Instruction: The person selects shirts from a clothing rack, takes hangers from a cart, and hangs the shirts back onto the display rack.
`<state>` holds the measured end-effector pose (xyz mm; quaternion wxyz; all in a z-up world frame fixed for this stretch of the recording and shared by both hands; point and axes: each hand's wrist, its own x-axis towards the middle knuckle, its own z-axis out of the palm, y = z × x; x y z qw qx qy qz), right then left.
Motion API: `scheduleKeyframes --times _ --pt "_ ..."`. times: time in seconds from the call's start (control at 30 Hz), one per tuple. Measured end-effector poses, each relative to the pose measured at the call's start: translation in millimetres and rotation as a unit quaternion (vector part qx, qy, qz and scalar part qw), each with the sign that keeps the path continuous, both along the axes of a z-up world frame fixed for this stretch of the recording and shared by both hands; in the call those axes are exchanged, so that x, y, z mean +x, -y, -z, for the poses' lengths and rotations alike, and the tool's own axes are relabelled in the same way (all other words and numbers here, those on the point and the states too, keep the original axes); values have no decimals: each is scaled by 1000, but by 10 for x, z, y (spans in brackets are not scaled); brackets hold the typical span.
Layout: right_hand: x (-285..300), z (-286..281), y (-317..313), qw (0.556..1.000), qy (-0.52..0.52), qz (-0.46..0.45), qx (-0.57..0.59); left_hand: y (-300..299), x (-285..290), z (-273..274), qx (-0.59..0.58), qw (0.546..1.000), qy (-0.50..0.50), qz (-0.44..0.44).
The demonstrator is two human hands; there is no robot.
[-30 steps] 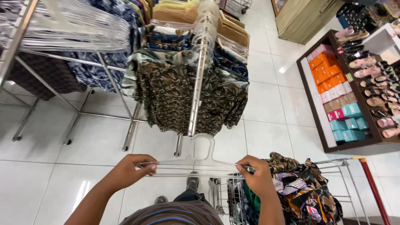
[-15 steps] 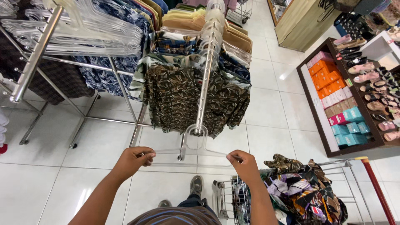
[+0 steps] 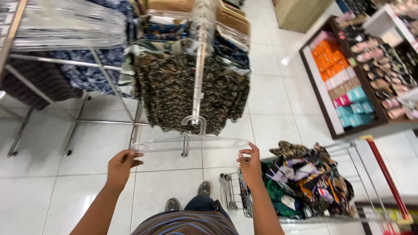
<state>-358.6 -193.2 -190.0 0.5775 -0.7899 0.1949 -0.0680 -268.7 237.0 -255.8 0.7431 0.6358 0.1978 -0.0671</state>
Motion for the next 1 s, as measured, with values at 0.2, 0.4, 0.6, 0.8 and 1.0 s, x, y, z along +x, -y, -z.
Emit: scheduleKeyframes --times 0.2,0.4,0.6,0.8,1.0 --pt "-757 298 534 986 -129 -104 2 -105 -34 1165 49 993 -65 -88" --pt "-1471 356 876 959 -265 -97 -16 1020 -181 1192 100 974 -116 170" --pt "-2251 388 1596 946 -318 -20 56 2972 -651 265 186 851 -178 458" --pt "-3089 657 2686 944 -324 29 53 4587 -1209 1123 176 796 -134 563" --pt "-3334 1157 3932 962 -256 88 31 5862 -1803 375 154 774 -88 607"
